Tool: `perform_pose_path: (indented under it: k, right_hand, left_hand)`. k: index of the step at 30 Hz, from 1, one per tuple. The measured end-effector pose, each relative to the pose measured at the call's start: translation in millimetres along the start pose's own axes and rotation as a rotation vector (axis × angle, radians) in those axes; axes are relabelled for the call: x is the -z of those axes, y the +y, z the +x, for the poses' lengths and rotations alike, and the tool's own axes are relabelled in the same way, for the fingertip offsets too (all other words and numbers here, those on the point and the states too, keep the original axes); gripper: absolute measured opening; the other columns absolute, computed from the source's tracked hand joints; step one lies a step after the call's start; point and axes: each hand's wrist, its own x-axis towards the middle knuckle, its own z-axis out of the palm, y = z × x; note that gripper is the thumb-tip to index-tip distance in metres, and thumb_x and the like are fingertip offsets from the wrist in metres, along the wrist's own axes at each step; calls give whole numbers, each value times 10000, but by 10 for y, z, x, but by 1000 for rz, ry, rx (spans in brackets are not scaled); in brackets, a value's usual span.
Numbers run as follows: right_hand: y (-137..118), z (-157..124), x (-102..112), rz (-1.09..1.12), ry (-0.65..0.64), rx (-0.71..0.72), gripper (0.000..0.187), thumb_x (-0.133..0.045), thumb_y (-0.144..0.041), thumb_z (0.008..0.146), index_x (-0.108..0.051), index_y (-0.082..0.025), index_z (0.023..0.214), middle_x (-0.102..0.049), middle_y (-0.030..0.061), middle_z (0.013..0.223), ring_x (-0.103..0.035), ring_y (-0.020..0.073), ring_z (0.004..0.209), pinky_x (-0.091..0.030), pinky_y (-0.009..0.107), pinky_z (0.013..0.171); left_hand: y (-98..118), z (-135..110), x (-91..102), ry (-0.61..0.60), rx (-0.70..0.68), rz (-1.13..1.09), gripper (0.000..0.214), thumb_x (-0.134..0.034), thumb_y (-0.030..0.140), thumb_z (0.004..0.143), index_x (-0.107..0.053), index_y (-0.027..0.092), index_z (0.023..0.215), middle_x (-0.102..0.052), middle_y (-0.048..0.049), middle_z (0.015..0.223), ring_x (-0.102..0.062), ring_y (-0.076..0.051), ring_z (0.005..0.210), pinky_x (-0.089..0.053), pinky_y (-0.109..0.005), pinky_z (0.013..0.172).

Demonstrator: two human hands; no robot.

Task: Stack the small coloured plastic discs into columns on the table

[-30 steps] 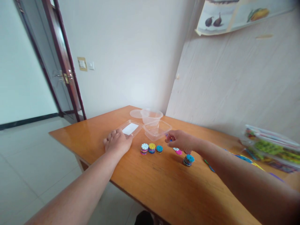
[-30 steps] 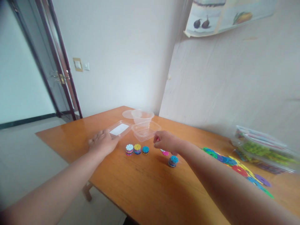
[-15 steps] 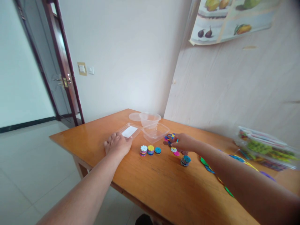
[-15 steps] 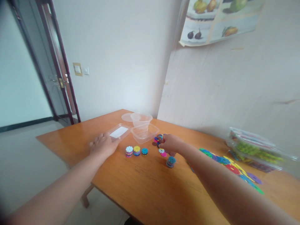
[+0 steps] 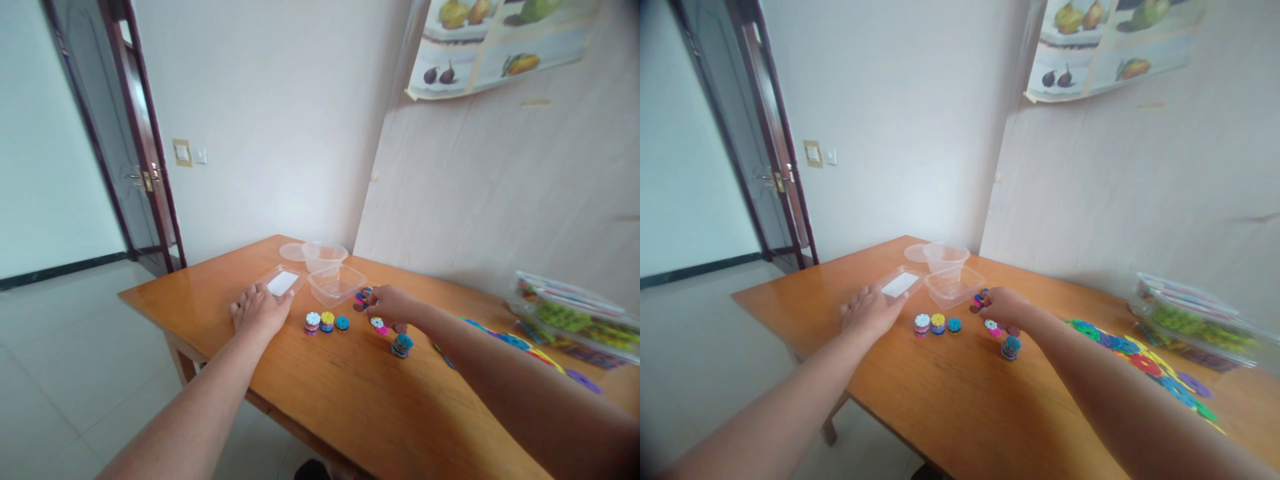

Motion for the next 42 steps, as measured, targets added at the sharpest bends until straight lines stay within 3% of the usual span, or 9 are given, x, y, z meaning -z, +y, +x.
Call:
perform_pose_path:
  k: [8,15,18,21,25,27,33,37,42]
  right_hand:
    - [-249,-155,-50,-81,100,294,250,-686,-352,766,-725,-216,973,-725,11,843,-634,153,718,-400,225,573]
    - [-425,-226,-85,-125,82,388,345,-705,-451,776,-746,-220,1029,-725,43,945,-633,175,807,-411,242,644]
    - [-396,-215,-68,-79,105,357,387,-706,-454,782,-723,-204,1076,-728,50,939,-641,178,801,-421,242,635]
    - [-299,-208,-13,-25,142,267,278,-684,-346,794,-714,-204,1030,-728,38,869,-650,165,720,-424,233,586]
    - [-122,-231,103,45,58,60,261,-631,-248,804,-694,-201,1053,-683,6,650,-614,145,485,-422,229,485]
    - [-30,-241,145,72,38,9,280,-634,-190,785,-694,-193,1059,-679,-1,614,-619,139,469,-435,218,484]
    - [178,-190,106,100,-18,33,89,-658,-220,774,-702,-166,831,-700,16,595,-672,157,540,-487,216,524]
    - [196,-123,32,72,-24,61,145,-692,-320,763,-696,-175,755,-658,4,521,-640,160,491,-458,220,476]
    - [199,-22,-17,205,-92,-9,77,-699,-214,696,-642,-177,661,-592,-27,475,-593,145,457,-449,220,452]
  left_hand:
    - [-9,-38,-12,64,-90,11,646,-418,622,841,-545,171,1287,-581,-195,1323,-487,-370,1257,-388,-542,987]
    - [-18,-127,-6,155,-495,-44,452,-409,297,915,-543,263,1345,-529,-79,1469,-393,-257,1381,-303,-455,1096]
    - [-5,-144,-6,109,-615,-47,451,-408,219,903,-600,284,1305,-595,-50,1410,-395,-243,1389,-261,-451,1120]
    - [5,-152,-11,81,-675,-48,410,-427,176,868,-690,285,1165,-679,-47,1289,-440,-259,1349,-263,-477,1099]
    - [12,-152,-12,68,-715,-37,364,-455,158,832,-745,298,1002,-735,-40,1155,-454,-281,1317,-274,-493,1068]
    - [15,-146,-14,55,-726,-30,351,-458,162,833,-750,301,969,-747,-38,1115,-456,-282,1310,-279,-491,1058]
    - [28,-129,-23,27,-735,-33,326,-466,173,832,-752,306,914,-759,-41,1053,-454,-289,1317,-278,-498,1054]
    - [40,-130,-19,19,-728,-31,303,-478,200,836,-755,302,908,-758,-49,1052,-453,-292,1312,-274,-500,1070]
    - [48,-127,-21,7,-701,-31,317,-479,206,836,-761,305,942,-746,-52,1103,-444,-286,1311,-270,-499,1087]
